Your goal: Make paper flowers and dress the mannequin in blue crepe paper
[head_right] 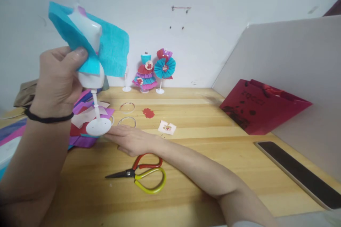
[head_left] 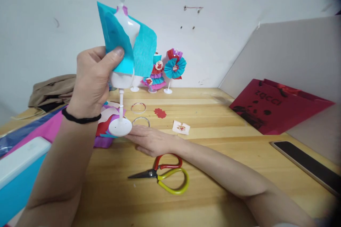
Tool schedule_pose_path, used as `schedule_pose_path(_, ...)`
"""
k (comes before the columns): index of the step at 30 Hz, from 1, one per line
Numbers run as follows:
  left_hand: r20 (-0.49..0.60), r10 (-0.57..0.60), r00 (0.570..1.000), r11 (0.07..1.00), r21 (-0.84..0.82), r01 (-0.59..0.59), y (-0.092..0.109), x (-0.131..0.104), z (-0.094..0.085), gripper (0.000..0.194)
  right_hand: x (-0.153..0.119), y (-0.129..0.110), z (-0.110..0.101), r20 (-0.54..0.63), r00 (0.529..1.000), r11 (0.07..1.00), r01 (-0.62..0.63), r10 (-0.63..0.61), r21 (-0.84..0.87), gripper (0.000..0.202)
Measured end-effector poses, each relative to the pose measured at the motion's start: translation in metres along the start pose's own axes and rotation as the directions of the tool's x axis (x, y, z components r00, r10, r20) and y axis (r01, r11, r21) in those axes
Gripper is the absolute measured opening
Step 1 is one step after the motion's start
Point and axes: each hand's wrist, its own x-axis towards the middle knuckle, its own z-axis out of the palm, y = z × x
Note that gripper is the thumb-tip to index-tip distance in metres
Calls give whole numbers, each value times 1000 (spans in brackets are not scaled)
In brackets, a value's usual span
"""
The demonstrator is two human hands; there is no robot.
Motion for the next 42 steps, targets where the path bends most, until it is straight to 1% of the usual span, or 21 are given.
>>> schedule_pose_path(2, -19, 39, 999, 999, -15, -40, 4, 1, 0, 15, 1, -3, -2, -32, 999, 997, -33, 36, 74, 63)
schedule_pose_path(4, -32, 73, 997, 997, -12, -73, 9, 2, -1, 12, 0, -3, -4, -97, 991, 979, -72, 92, 189, 67)
schedule_pose_path(6, -55, 110, 992, 994, 29, -108, 15, 3, -3, 7, 0, 2, -3, -192, 963, 931, -117, 192, 346, 71)
schedule_pose_path(7, -74, 132, 989, 990, 56, -128, 17, 4, -4, 6, -1, 6, -1, -237, 936, 887, -136, 261, 441, 72)
schedule_pose_path(9, -106, 180, 978, 981, 90, -171, 21, 4, -5, 8, -2, 16, 4, -288, 854, 738, -151, 432, 658, 68)
schedule_pose_path(11, -115, 217, 969, 975, 74, -210, 24, 5, -6, 8, -3, 25, 7, -219, 787, 525, -152, 577, 837, 66)
schedule_pose_path(12, -108, 225, 968, 974, 51, -221, 24, 5, -6, 7, -3, 28, 7, -194, 755, 441, -137, 627, 887, 64)
schedule_pose_path(13, -105, 230, 967, 973, 29, -229, 25, 5, -6, 5, -3, 30, 6, -184, 723, 383, -120, 666, 916, 61)
schedule_pose_path(14, -110, 238, 965, 971, 14, -238, 26, 5, -5, 4, -3, 30, 4, -196, 690, 356, -94, 696, 930, 57)
schedule_pose_path(16, -123, 240, 963, 971, 14, -240, 27, 4, -5, 6, -3, 30, -3, -252, 628, 353, -39, 736, 935, 47)
schedule_pose_path(17, -120, 227, 966, 974, 23, -226, 28, 4, -4, 8, -3, 29, -6, -272, 608, 356, -18, 746, 934, 44)
schedule_pose_path(19, -100, 186, 977, 982, 36, -183, 29, 3, -4, 8, -3, 27, -12, -281, 586, 346, 3, 760, 938, 40)
schedule_pose_path(21, -78, 144, 987, 989, 37, -142, 26, 2, -4, 8, -2, 27, -17, -275, 573, 340, -6, 772, 941, 38)
schedule_pose_path(23, -86, 140, 986, 990, 43, -137, 18, 2, -4, 10, -2, 28, -20, -273, 560, 343, -22, 782, 939, 38)
schedule_pose_path(27, -61, 90, 994, 992, 91, -84, -11, 1, 0, 20, -1, 28, -20, -267, 538, 330, -22, 799, 944, 37)
schedule_pose_path(32, 30, -68, 997, 983, 171, 62, -39, -6, 8, 20, 2, 27, -18, -170, 532, 189, 18, 829, 982, 39)
schedule_pose_path(35, 45, -119, 992, 970, 219, 106, -49, -9, 9, 21, 5, 26, -20, -152, 534, 130, 79, 832, 988, 35)
schedule_pose_path(37, 43, -139, 989, 966, 228, 125, -55, -9, 6, 22, 6, 27, -22, -151, 528, 111, 106, 836, 988, 34)
schedule_pose_path(38, 37, -149, 988, 965, 224, 137, -57, -7, 4, 23, 6, 29, -22, -159, 514, 116, 116, 843, 986, 33)
schedule_pose_path(40, 18, -142, 990, 970, 201, 135, -58, -3, -1, 22, 5, 33, -23, -196, 466, 157, 121, 863, 980, 33)
schedule_pose_path(42, -28, -73, 997, 980, 184, 77, -53, 3, -4, 20, 3, 37, -21, -243, 408, 228, 86, 880, 970, 35)
